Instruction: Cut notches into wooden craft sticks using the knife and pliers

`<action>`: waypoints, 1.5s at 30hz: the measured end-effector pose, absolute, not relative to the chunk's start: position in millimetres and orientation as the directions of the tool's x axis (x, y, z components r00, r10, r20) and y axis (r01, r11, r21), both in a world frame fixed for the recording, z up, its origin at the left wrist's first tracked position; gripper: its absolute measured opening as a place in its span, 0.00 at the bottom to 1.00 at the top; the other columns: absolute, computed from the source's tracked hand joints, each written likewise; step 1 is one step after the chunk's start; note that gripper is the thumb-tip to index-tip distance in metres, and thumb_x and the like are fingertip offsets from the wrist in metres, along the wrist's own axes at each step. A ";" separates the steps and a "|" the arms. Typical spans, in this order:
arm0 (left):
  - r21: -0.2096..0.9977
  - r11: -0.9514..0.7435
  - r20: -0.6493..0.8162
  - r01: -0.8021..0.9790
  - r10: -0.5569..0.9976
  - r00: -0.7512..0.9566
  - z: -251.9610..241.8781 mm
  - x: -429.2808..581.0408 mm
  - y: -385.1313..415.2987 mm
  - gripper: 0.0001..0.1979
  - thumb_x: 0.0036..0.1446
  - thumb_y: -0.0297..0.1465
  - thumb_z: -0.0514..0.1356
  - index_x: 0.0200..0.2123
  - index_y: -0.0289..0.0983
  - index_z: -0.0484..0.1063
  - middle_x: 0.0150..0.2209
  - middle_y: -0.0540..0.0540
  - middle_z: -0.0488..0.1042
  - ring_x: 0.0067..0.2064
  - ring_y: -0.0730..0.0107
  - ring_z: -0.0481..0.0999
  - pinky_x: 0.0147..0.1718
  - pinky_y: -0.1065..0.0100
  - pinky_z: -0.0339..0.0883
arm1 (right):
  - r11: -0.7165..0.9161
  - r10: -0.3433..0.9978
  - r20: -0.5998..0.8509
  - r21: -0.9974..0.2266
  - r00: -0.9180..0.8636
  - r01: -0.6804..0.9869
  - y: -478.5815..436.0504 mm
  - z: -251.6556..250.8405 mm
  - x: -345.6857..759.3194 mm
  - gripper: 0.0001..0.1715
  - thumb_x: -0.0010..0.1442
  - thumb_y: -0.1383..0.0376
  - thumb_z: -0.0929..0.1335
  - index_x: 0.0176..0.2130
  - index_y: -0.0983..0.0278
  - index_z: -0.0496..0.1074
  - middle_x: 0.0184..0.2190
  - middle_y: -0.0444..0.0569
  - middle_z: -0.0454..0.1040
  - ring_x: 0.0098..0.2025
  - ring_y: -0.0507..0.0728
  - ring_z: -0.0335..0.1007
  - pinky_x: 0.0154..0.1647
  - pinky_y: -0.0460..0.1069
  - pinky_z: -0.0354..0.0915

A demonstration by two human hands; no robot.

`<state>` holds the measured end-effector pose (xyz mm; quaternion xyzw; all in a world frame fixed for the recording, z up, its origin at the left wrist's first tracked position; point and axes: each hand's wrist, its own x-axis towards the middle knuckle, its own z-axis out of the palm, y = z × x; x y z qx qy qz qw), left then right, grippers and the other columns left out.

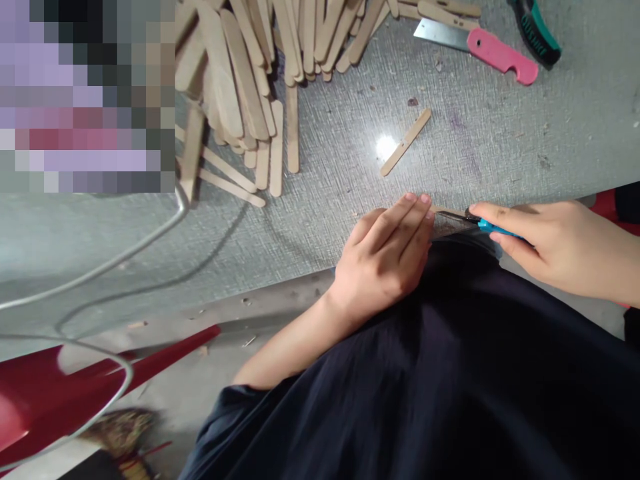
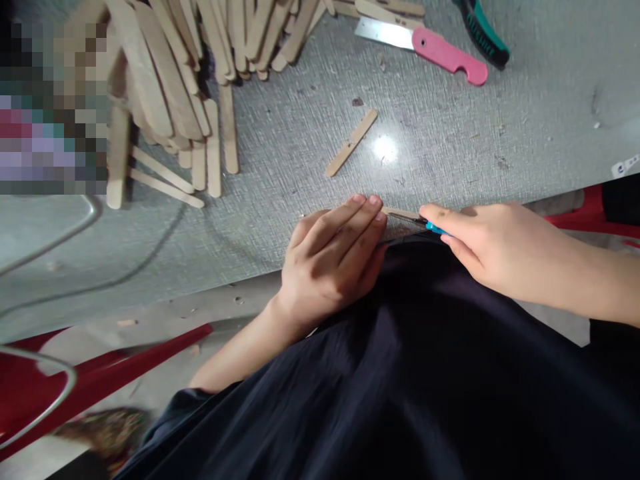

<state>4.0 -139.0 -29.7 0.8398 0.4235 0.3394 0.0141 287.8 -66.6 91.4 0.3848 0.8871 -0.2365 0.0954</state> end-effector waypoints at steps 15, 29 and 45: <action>0.345 -0.639 0.550 0.688 0.731 0.404 -31.6 2.9 -140.7 0.30 0.73 0.23 0.68 0.75 0.31 0.74 0.66 0.30 0.87 0.66 0.45 0.90 0.57 0.51 0.83 | 0.602 0.618 -0.359 -0.355 -0.699 0.715 -62.3 90.7 285.8 0.30 0.85 0.63 0.61 0.77 0.63 0.76 0.46 0.54 0.91 0.37 0.62 0.87 0.38 0.55 0.74; 0.259 -0.633 0.591 0.730 0.702 0.398 -31.3 7.6 -135.8 0.20 0.73 0.22 0.68 0.66 0.31 0.80 0.61 0.34 0.90 0.63 0.50 0.92 0.57 0.55 0.84 | 0.668 0.594 -0.428 -0.209 -0.681 0.714 -60.0 99.2 277.8 0.30 0.83 0.65 0.61 0.76 0.63 0.75 0.30 0.46 0.84 0.27 0.59 0.77 0.29 0.51 0.61; 0.252 -0.490 0.558 0.834 0.778 0.289 -33.0 7.9 -136.1 0.26 0.80 0.46 0.66 0.63 0.30 0.81 0.51 0.30 0.89 0.49 0.46 0.84 0.43 0.50 0.75 | 0.800 0.568 -0.430 0.087 -0.702 0.594 -11.5 94.3 249.9 0.16 0.81 0.58 0.65 0.50 0.59 0.81 0.18 0.46 0.71 0.17 0.55 0.55 0.27 0.53 0.42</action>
